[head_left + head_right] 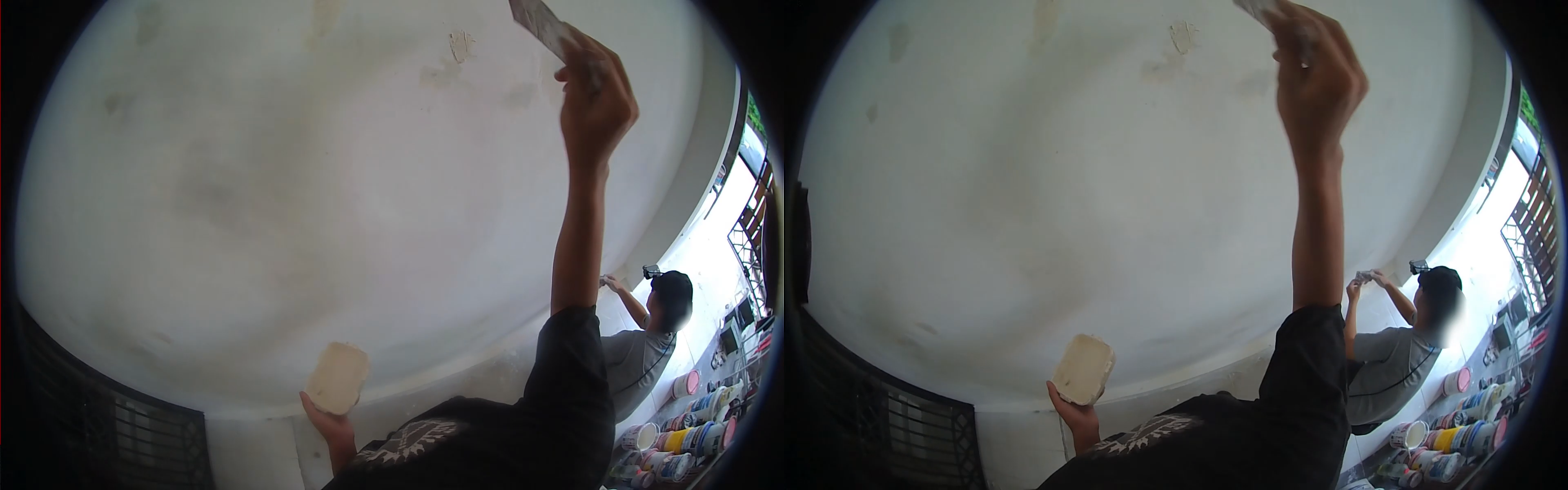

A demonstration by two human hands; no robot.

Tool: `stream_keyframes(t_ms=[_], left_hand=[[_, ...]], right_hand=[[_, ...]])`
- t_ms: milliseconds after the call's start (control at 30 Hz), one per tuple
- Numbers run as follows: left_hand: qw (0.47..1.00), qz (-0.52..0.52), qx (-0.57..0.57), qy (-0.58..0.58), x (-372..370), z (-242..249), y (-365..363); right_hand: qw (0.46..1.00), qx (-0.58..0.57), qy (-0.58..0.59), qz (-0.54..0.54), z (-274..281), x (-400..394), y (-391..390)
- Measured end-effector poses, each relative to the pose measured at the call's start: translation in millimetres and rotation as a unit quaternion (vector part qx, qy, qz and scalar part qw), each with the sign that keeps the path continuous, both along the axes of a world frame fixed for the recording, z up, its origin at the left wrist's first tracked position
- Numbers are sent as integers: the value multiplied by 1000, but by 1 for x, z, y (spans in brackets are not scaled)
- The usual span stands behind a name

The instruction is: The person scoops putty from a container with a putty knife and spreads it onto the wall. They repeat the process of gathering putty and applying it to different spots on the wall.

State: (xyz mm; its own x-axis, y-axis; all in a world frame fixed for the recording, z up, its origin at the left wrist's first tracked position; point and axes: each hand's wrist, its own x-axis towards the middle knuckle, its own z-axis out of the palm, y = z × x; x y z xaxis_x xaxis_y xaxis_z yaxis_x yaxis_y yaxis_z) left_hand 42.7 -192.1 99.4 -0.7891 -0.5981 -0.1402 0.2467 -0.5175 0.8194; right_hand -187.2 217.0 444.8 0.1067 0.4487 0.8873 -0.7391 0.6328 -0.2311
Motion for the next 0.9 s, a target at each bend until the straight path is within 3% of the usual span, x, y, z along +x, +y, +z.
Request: stream_keyframes(t_ms=[67, 233, 333, 433, 533, 600, 700, 800, 900], left_hand=[[1000, -4, 8, -4, 3, 11, 4], [999, -12, 31, -4, 17, 32, 15], [1000, -16, 18, -3, 23, 41, 18], [999, -22, 26, 5, 30, 57, 22], [1000, 0, 29, 7, 30, 68, 26], [1000, -6, 19, 2, 31, 67, 26], [1000, -10, 12, 2, 34, 73, 29], [1000, -15, 18, 4, 37, 83, 37], [1000, -12, 11, -3, 38, 91, 42]], right_hand=[[970, 139, 70, -184, 4, 1, -14], [963, 238, -2, -127, -24, -10, -45], [952, 286, -84, -70, -44, 23, -66], [953, 275, -116, -49, -29, 46, -55], [972, 195, 6, -131, 7, 39, -34], [969, 173, -28, -176, 26, 27, -27], [953, 228, -73, -186, 1, 8, -38], [953, 266, -120, -86, -26, 31, -58], [967, 236, -80, -45, -16, 44, -41]])
